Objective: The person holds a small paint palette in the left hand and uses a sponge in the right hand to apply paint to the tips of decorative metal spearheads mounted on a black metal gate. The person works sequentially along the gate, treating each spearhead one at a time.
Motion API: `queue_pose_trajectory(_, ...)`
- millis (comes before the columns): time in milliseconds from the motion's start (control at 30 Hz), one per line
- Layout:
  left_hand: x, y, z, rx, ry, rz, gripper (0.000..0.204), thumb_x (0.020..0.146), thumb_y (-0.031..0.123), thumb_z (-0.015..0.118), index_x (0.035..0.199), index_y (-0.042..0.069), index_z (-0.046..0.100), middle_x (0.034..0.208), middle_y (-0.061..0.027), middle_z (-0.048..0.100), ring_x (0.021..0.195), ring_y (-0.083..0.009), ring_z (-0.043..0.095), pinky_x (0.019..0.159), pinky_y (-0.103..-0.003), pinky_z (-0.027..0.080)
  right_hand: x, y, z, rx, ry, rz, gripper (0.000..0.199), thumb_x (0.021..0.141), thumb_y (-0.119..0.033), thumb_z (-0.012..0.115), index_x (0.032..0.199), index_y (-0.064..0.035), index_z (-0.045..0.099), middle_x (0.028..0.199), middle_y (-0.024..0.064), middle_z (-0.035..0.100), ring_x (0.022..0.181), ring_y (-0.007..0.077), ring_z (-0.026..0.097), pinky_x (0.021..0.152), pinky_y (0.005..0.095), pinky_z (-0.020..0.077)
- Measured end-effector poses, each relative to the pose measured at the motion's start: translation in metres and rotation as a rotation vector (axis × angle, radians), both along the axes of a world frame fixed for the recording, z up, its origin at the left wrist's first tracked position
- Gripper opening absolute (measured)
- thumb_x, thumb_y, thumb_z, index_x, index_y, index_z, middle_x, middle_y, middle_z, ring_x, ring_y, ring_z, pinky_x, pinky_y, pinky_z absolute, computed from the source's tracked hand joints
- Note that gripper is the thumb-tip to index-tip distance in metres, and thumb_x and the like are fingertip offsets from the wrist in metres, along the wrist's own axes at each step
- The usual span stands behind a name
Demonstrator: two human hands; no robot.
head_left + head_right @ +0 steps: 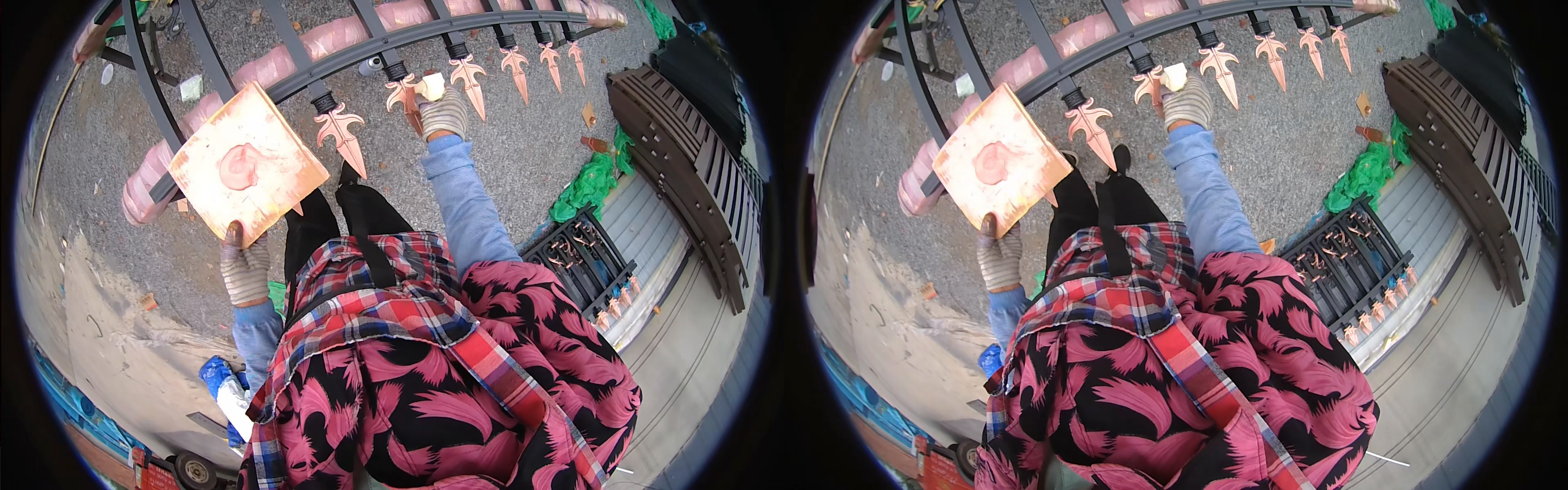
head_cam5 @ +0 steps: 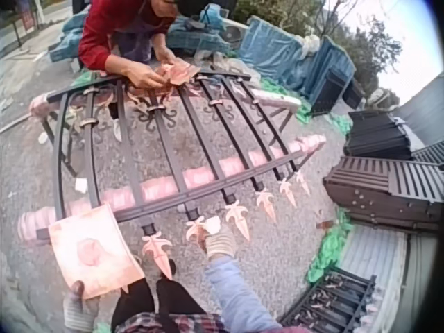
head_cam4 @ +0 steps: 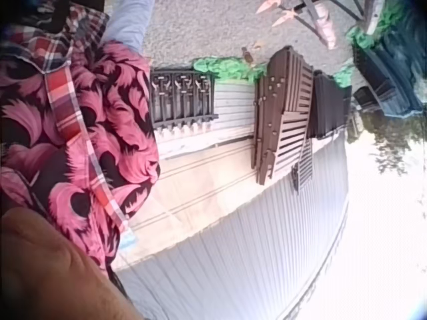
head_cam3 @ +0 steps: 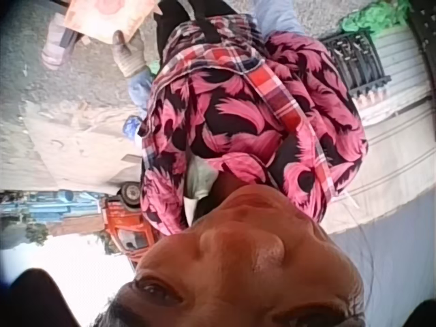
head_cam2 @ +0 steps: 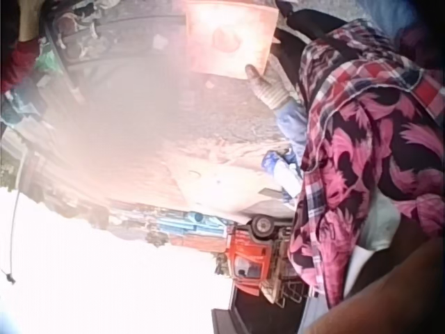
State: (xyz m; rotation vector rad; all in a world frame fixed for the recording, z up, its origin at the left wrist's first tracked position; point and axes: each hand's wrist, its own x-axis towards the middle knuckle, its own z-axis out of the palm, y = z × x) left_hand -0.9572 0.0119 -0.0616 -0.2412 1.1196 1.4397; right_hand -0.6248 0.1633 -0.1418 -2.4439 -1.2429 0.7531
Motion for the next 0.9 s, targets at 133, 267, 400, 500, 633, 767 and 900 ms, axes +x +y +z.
queue_pose_trajectory(133,0.0,0.002,0.001,0.02,-0.025,-0.006,0.062,0.068,0.005,0.068,0.12,-0.001,0.036,0.116,-0.0132,0.047,0.108,-0.0261,0.046,0.093,-0.039,0.039,-0.021,0.008,0.007,-0.007,-0.146,0.05,0.037,0.061,-0.031,0.071,0.085,-0.0046,0.06,0.083,0.0178,0.06,0.078,0.0343,0.058,0.066,0.0397,0.0469)
queue_pose_trajectory(267,-0.002,-0.002,-0.002,0.043,-0.016,-0.005,0.063,0.068,0.005,0.068,0.12,-0.002,0.035,0.118,-0.0132,0.046,0.109,-0.0259,0.045,0.095,-0.039,0.036,-0.018,0.008,0.015,-0.076,-0.074,0.052,0.034,0.061,-0.028,0.071,0.084,-0.0052,0.06,0.083,0.0167,0.061,0.08,0.0336,0.058,0.066,0.0396,0.0469)
queue_pose_trajectory(400,-0.002,-0.002,0.001,0.005,-0.02,0.009,0.063,0.068,0.005,0.068,0.121,-0.003,0.034,0.119,-0.0132,0.045,0.11,-0.0257,0.044,0.096,-0.039,0.035,-0.02,0.012,0.003,-0.031,-0.129,0.059,0.032,0.06,-0.025,0.07,0.085,-0.007,0.062,0.081,0.0153,0.062,0.078,0.0329,0.059,0.065,0.039,0.0468)
queue_pose_trajectory(500,0.001,-0.001,0.002,0.049,-0.011,-0.016,0.064,0.068,0.007,0.068,0.121,-0.003,0.034,0.119,-0.0129,0.045,0.11,-0.0255,0.044,0.096,-0.039,0.036,-0.019,0.009,0.009,0.001,-0.12,0.034,0.031,0.061,-0.026,0.071,0.083,-0.0066,0.062,0.08,0.0159,0.061,0.076,0.0338,0.059,0.064,0.0397,0.0465)
queue_pose_trajectory(633,0.001,-0.004,0.002,0.054,0.014,-0.023,0.065,0.068,0.007,0.069,0.121,-0.002,0.034,0.119,-0.0128,0.045,0.11,-0.0256,0.044,0.095,-0.038,0.036,-0.019,0.004,0.019,-0.019,-0.095,0.03,0.031,0.062,-0.03,0.07,0.081,-0.0059,0.063,0.079,0.0169,0.061,0.075,0.0339,0.059,0.063,0.04,0.0462)
queue_pose_trajectory(767,0.002,0.001,0.004,0.029,-0.008,-0.027,0.064,0.067,0.007,0.069,0.12,-0.002,0.034,0.118,-0.0126,0.046,0.109,-0.0257,0.045,0.095,-0.038,0.037,-0.02,0.009,0.0,0.011,-0.137,0.001,0.035,0.064,-0.035,0.069,0.084,-0.0065,0.061,0.081,0.0166,0.061,0.077,0.0333,0.059,0.065,0.04,0.0468)
queue_pose_trajectory(900,0.003,-0.002,0.008,0.04,0.009,-0.035,0.063,0.067,0.007,0.07,0.119,-0.002,0.036,0.117,-0.0122,0.047,0.108,-0.0251,0.045,0.094,-0.038,0.037,-0.01,-0.028,-0.002,-0.126,-0.278,0.173,0.039,0.062,-0.034,0.07,0.087,-0.0062,0.059,0.082,0.0163,0.061,0.078,0.0325,0.059,0.066,0.0399,0.0474)
